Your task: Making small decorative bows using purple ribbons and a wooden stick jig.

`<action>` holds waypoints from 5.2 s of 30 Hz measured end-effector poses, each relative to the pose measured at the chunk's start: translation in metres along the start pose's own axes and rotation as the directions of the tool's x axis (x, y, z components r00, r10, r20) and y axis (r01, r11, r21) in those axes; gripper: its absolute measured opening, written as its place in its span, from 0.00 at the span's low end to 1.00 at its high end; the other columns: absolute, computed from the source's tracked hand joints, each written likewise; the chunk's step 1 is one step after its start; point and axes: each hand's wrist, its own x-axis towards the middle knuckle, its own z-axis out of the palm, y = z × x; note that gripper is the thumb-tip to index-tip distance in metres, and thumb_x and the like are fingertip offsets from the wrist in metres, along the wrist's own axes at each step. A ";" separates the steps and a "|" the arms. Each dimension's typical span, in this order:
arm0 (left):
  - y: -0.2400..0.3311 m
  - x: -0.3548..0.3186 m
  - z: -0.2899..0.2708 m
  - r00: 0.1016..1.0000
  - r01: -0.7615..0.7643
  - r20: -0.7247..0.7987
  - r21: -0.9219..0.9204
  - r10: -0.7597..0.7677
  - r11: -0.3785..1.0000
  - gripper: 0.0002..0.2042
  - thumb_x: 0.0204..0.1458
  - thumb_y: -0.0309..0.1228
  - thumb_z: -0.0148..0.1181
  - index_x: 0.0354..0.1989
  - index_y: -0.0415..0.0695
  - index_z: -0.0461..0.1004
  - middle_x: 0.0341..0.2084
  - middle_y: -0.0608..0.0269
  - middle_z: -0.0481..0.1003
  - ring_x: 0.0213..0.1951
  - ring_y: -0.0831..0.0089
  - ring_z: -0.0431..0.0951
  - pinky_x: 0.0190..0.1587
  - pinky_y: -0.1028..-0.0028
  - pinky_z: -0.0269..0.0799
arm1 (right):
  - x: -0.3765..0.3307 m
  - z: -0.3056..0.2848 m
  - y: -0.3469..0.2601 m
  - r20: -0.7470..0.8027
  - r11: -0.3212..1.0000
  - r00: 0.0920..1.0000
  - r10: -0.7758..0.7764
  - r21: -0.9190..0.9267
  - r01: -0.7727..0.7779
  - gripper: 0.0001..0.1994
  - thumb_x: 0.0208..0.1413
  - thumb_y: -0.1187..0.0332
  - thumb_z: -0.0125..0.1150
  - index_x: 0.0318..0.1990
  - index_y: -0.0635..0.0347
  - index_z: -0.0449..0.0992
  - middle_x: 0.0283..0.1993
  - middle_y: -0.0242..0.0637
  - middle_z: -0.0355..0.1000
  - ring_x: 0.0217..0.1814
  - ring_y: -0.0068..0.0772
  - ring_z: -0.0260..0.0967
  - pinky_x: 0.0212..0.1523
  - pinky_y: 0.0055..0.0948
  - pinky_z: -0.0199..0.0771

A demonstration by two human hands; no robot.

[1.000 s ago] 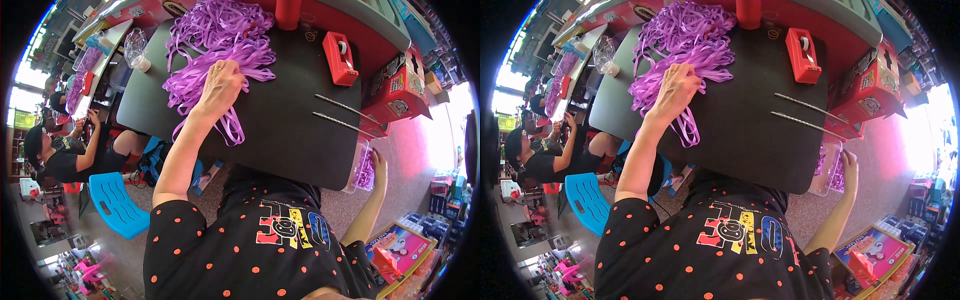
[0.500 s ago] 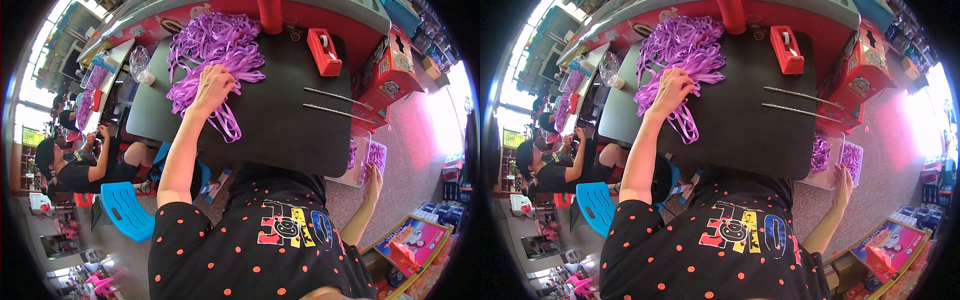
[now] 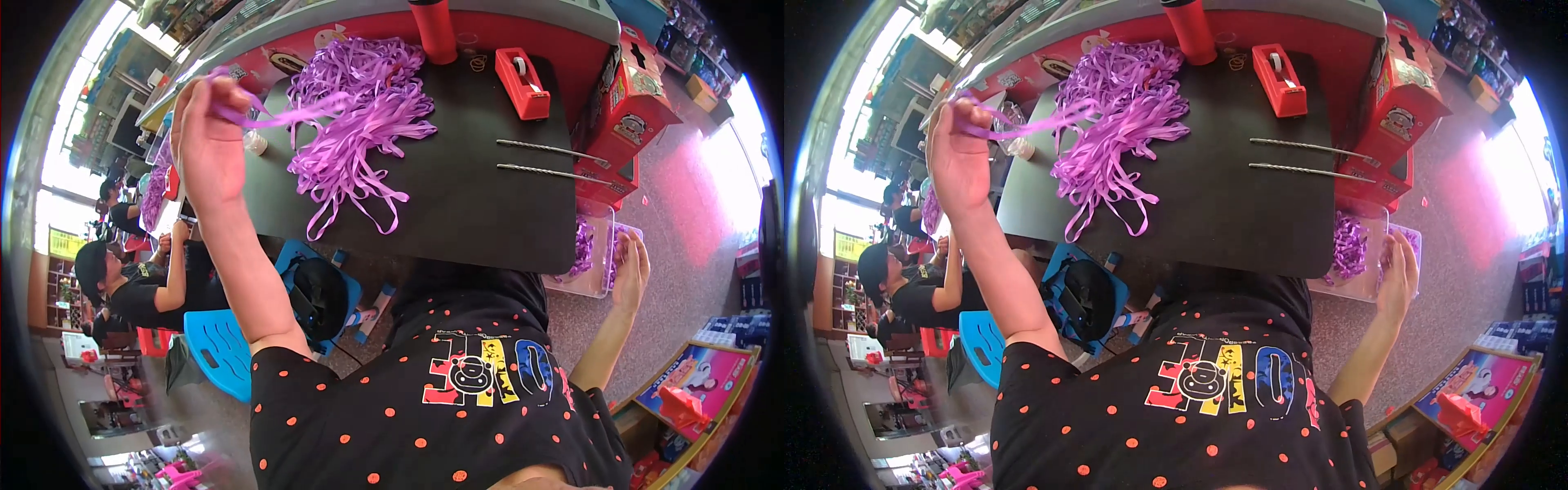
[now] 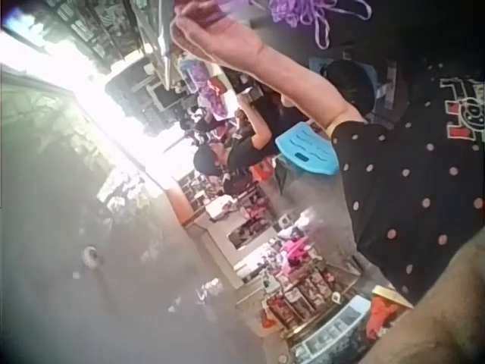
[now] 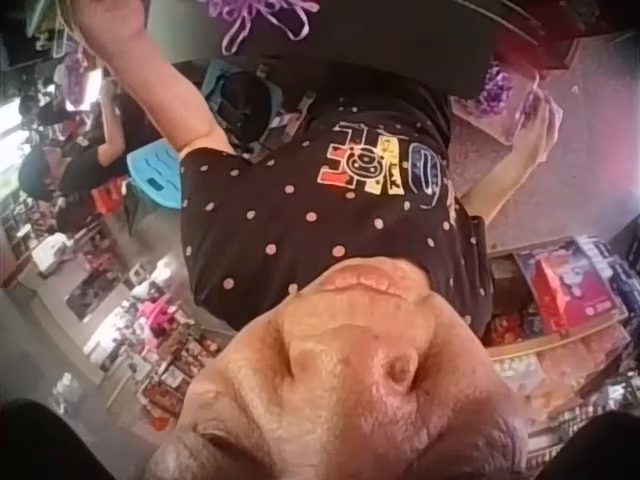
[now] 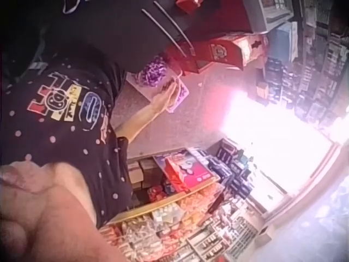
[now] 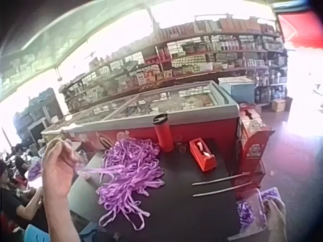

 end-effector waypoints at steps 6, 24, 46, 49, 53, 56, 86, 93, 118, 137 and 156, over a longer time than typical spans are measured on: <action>-0.004 -0.037 0.121 0.593 0.400 0.610 0.344 -0.526 0.850 0.05 0.54 0.24 0.54 0.37 0.37 0.72 0.27 0.58 0.76 0.21 0.83 0.70 0.27 0.84 0.66 | -0.026 0.109 -0.072 0.424 0.971 0.874 -0.236 0.069 0.229 0.19 0.62 0.68 0.50 0.57 0.70 0.65 0.57 0.48 0.67 0.59 0.37 0.65 0.58 0.28 0.63; -0.200 -0.051 0.335 -0.018 0.217 0.989 0.148 -0.148 0.965 0.08 0.55 0.28 0.57 0.38 0.37 0.75 0.27 0.69 0.74 0.32 0.84 0.72 0.37 0.82 0.68 | 0.003 0.066 -0.165 0.234 0.911 0.972 -0.027 -0.394 0.120 0.09 0.59 0.69 0.55 0.41 0.66 0.76 0.26 0.20 0.65 0.26 0.08 0.57 0.25 0.11 0.54; -0.345 -0.041 0.298 -0.096 -0.169 0.857 0.488 -0.507 0.857 0.11 0.52 0.34 0.56 0.35 0.37 0.74 0.30 0.57 0.73 0.35 0.67 0.72 0.40 0.71 0.67 | 0.120 0.069 0.014 0.518 0.851 0.804 0.293 0.243 -0.467 0.12 0.60 0.65 0.55 0.43 0.66 0.74 0.32 0.28 0.68 0.29 0.14 0.61 0.28 0.14 0.63; -0.351 -0.044 0.292 -0.060 -0.242 0.840 0.511 -0.539 0.824 0.11 0.51 0.33 0.57 0.34 0.37 0.74 0.32 0.55 0.73 0.37 0.64 0.72 0.42 0.70 0.67 | 0.118 0.078 0.022 0.562 0.747 0.766 0.310 0.355 -0.562 0.13 0.61 0.64 0.54 0.44 0.66 0.73 0.32 0.27 0.69 0.28 0.14 0.61 0.27 0.14 0.63; -0.351 -0.058 0.284 0.061 -0.411 0.903 0.412 -0.426 0.813 0.10 0.50 0.33 0.57 0.34 0.38 0.75 0.35 0.53 0.73 0.41 0.60 0.71 0.45 0.68 0.66 | 0.115 0.089 0.035 0.414 0.827 0.818 0.399 0.223 -0.516 0.08 0.58 0.67 0.58 0.40 0.61 0.74 0.31 0.26 0.70 0.25 0.13 0.63 0.25 0.13 0.64; -0.348 -0.061 0.278 0.163 -0.342 0.889 0.457 -0.427 0.821 0.09 0.50 0.32 0.57 0.35 0.39 0.77 0.37 0.53 0.73 0.44 0.59 0.70 0.48 0.67 0.66 | 0.109 0.097 0.037 0.384 0.829 0.845 0.372 0.272 -0.489 0.06 0.56 0.68 0.60 0.38 0.58 0.74 0.29 0.25 0.70 0.24 0.13 0.63 0.24 0.13 0.64; -0.326 -0.103 0.253 0.525 -0.254 0.744 0.600 -0.412 0.759 0.07 0.49 0.32 0.61 0.33 0.42 0.80 0.41 0.61 0.75 0.51 0.60 0.65 0.55 0.66 0.62 | 0.115 0.102 0.020 0.354 0.947 0.906 0.234 -0.295 -0.130 0.14 0.57 0.69 0.58 0.49 0.62 0.75 0.34 0.26 0.73 0.34 0.14 0.66 0.34 0.17 0.67; -0.329 -0.108 0.251 0.559 -0.224 0.731 0.587 -0.391 0.778 0.08 0.49 0.32 0.61 0.33 0.42 0.80 0.41 0.63 0.75 0.52 0.61 0.64 0.56 0.65 0.60 | 0.127 0.100 0.030 0.375 0.914 0.913 0.162 -0.406 0.005 0.12 0.54 0.71 0.62 0.45 0.63 0.77 0.35 0.29 0.75 0.35 0.16 0.69 0.36 0.19 0.70; -0.329 -0.110 0.250 0.599 -0.196 0.720 0.556 -0.351 0.807 0.06 0.47 0.31 0.62 0.30 0.44 0.80 0.39 0.65 0.75 0.51 0.61 0.65 0.54 0.63 0.58 | 0.136 0.023 0.144 0.201 0.594 0.973 0.116 -0.799 0.094 0.11 0.50 0.71 0.61 0.42 0.62 0.77 0.35 0.44 0.77 0.37 0.30 0.75 0.38 0.33 0.74; -0.325 -0.109 0.254 0.567 -0.173 0.704 0.610 -0.429 0.773 0.07 0.48 0.32 0.61 0.32 0.43 0.80 0.41 0.66 0.75 0.53 0.61 0.64 0.57 0.63 0.57 | 0.081 0.008 0.251 -0.036 0.794 0.936 0.351 -0.518 -0.318 0.10 0.48 0.70 0.64 0.39 0.61 0.77 0.30 0.32 0.75 0.34 0.22 0.72 0.39 0.25 0.73; -0.327 -0.110 0.251 0.570 -0.178 0.700 0.617 -0.431 0.767 0.08 0.49 0.33 0.61 0.33 0.43 0.81 0.43 0.65 0.75 0.53 0.63 0.64 0.57 0.65 0.58 | -0.015 -0.015 0.196 0.189 0.816 0.982 -0.014 -0.565 0.120 0.10 0.51 0.69 0.64 0.41 0.59 0.78 0.47 0.39 0.69 0.53 0.39 0.66 0.52 0.33 0.67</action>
